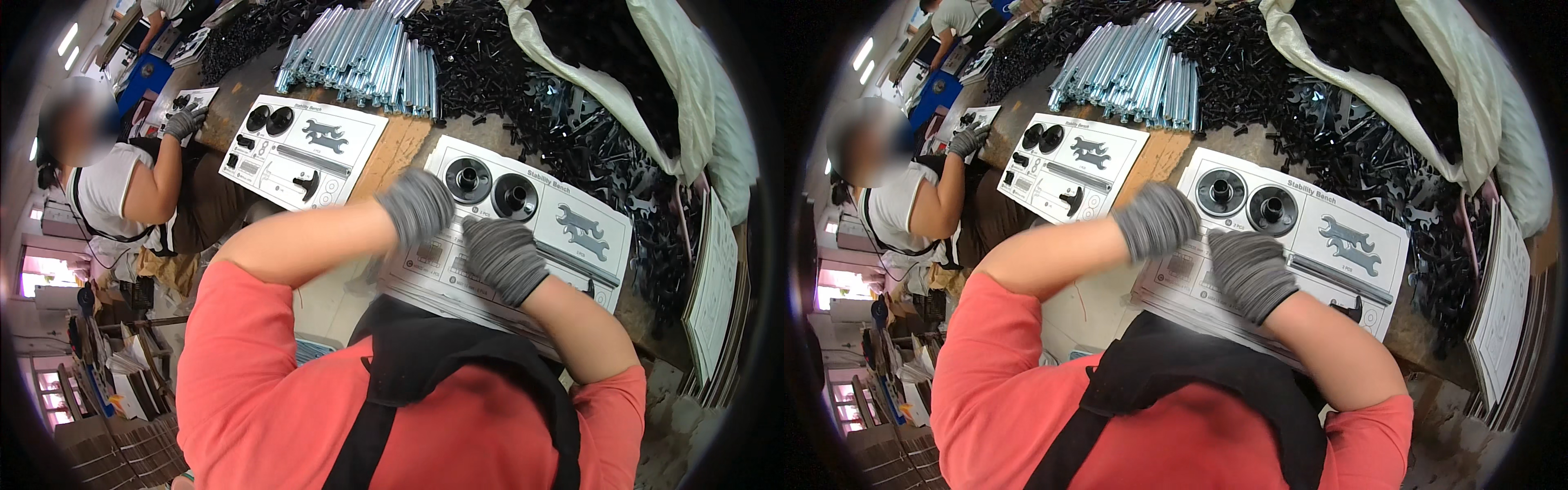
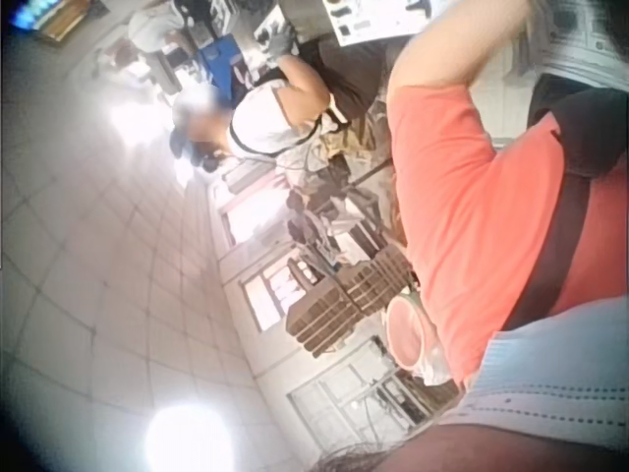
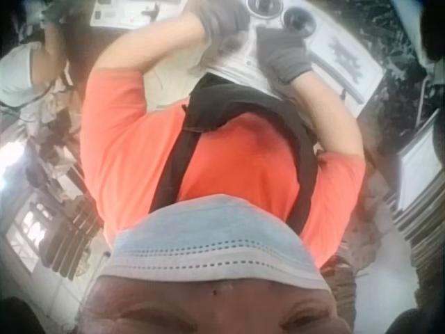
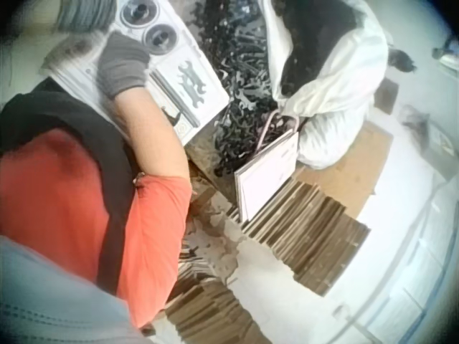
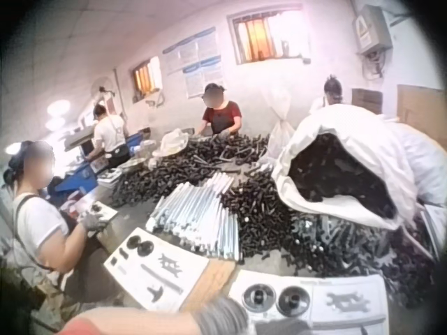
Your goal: The person assembles tool kits by placing metal tools and black plastic parts into designated slots on printed cardboard inserts. They repeatedly pick up items from piles on the table, position them on the templates, and move completed inserts aside.
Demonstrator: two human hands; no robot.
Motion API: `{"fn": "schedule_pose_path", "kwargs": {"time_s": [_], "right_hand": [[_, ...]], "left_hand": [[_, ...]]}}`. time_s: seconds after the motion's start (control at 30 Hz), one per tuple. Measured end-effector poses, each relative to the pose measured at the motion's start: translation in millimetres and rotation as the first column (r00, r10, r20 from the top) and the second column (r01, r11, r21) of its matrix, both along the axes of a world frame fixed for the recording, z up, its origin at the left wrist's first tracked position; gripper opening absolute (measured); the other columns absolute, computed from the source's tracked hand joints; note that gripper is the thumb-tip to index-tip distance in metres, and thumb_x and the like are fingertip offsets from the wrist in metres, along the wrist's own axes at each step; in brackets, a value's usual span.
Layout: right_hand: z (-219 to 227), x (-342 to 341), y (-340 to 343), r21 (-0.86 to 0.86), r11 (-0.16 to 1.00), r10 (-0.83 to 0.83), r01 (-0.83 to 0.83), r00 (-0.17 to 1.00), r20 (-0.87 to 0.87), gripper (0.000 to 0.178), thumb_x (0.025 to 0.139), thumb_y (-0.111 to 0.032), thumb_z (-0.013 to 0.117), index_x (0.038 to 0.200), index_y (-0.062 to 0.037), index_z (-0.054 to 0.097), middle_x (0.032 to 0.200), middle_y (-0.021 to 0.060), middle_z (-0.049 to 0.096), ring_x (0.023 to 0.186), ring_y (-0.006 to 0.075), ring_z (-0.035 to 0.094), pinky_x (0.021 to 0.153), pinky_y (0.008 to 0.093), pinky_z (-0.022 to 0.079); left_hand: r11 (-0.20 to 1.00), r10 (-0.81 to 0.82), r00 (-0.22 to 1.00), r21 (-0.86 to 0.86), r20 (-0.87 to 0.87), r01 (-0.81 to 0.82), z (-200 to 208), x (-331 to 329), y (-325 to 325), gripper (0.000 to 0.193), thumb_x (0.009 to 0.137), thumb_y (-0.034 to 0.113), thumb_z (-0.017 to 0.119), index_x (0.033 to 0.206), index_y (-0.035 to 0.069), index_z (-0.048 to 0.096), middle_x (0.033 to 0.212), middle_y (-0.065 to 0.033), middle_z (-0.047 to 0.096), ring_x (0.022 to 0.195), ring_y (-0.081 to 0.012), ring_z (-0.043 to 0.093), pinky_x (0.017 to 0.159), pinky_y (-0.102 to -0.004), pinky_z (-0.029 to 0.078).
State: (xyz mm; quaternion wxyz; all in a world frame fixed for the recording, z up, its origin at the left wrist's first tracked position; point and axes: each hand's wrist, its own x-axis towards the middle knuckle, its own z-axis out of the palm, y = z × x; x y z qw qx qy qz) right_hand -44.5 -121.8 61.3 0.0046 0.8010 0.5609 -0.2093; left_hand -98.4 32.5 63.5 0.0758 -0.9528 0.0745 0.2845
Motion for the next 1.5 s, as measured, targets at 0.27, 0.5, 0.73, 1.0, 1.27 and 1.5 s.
{"fn": "schedule_pose_path", "kwargs": {"time_s": [0.27,0.5,0.73,1.0,1.27,1.5], "right_hand": [[-16.7,0.8,-22.3,0.327,0.941,-0.087,0.086,0.996,-0.012,0.028,0.084,-0.026,0.052,0.099,-0.0035,0.059,0.094,0.0171,0.061,0.083,0.0334,0.061,0.072,0.0428,0.048],[-28.8,7.6,-40.7,0.296,0.94,-0.106,0.172,0.968,-0.227,0.024,0.077,-0.024,0.064,0.092,-0.0046,0.064,0.081,0.0162,0.059,0.079,0.0325,0.059,0.073,0.0417,0.047],[-35.1,5.0,-13.1,0.352,0.92,-0.129,0.17,0.982,-0.138,0.027,0.08,-0.027,0.061,0.093,-0.0037,0.059,0.086,0.0173,0.059,0.084,0.0335,0.058,0.076,0.0433,0.047],[-23.1,20.0,-19.4,0.299,0.92,-0.17,0.254,0.945,-0.28,0.04,0.076,-0.023,0.068,0.111,-0.006,0.057,0.093,0.0165,0.06,0.089,0.0315,0.06,0.079,0.0398,0.047],[-28.3,19.2,-12.6,0.18,0.965,-0.158,0.191,0.97,-0.183,0.03,0.083,-0.027,0.057,0.106,-0.0071,0.059,0.089,0.0161,0.06,0.085,0.0323,0.06,0.075,0.0428,0.047],[-20.7,34.2,-24.0,0.321,0.915,-0.147,0.244,0.943,-0.297,0.027,0.083,-0.022,0.058,0.106,-0.007,0.059,0.091,0.0145,0.061,0.086,0.0316,0.06,0.076,0.0403,0.048]], "left_hand": [[0.857,0.202,0.918,-0.516,0.34,0.003,-3.4,-29.8,35.4,0.02,0.084,0.022,0.06,0.098,0.01,0.063,0.085,-0.0119,0.06,0.082,-0.0292,0.06,0.073,-0.0373,0.049],[0.858,0.293,0.839,-0.513,0.458,-0.02,-27.4,-43.0,39.9,0.022,0.082,0.015,0.062,0.103,0.009,0.061,0.081,-0.0123,0.058,0.08,-0.0295,0.058,0.072,-0.0373,0.048],[0.796,0.23,0.884,-0.602,0.407,0.07,-33.0,-34.8,30.9,0.02,0.085,0.014,0.058,0.104,0.008,0.061,0.082,-0.0118,0.059,0.079,-0.0294,0.058,0.072,-0.0376,0.048],[0.808,0.181,0.923,-0.587,0.339,0.057,-19.3,-31.8,31.0,0.035,0.077,0.032,0.069,0.1,0.007,0.06,0.079,-0.0085,0.059,0.075,-0.0264,0.06,0.067,-0.0367,0.048],[0.802,0.127,0.916,-0.583,0.381,0.131,-30.3,-23.9,39.3,0.035,0.076,0.033,0.07,0.098,0.008,0.06,0.078,-0.0084,0.059,0.073,-0.0279,0.061,0.066,-0.0374,0.048],[0.653,0.268,0.916,-0.755,0.299,0.056,-19.6,-22.8,47.5,0.042,0.076,0.028,0.073,0.107,0.003,0.058,0.08,-0.0075,0.061,0.069,-0.0193,0.061,0.066,-0.0298,0.05]]}}
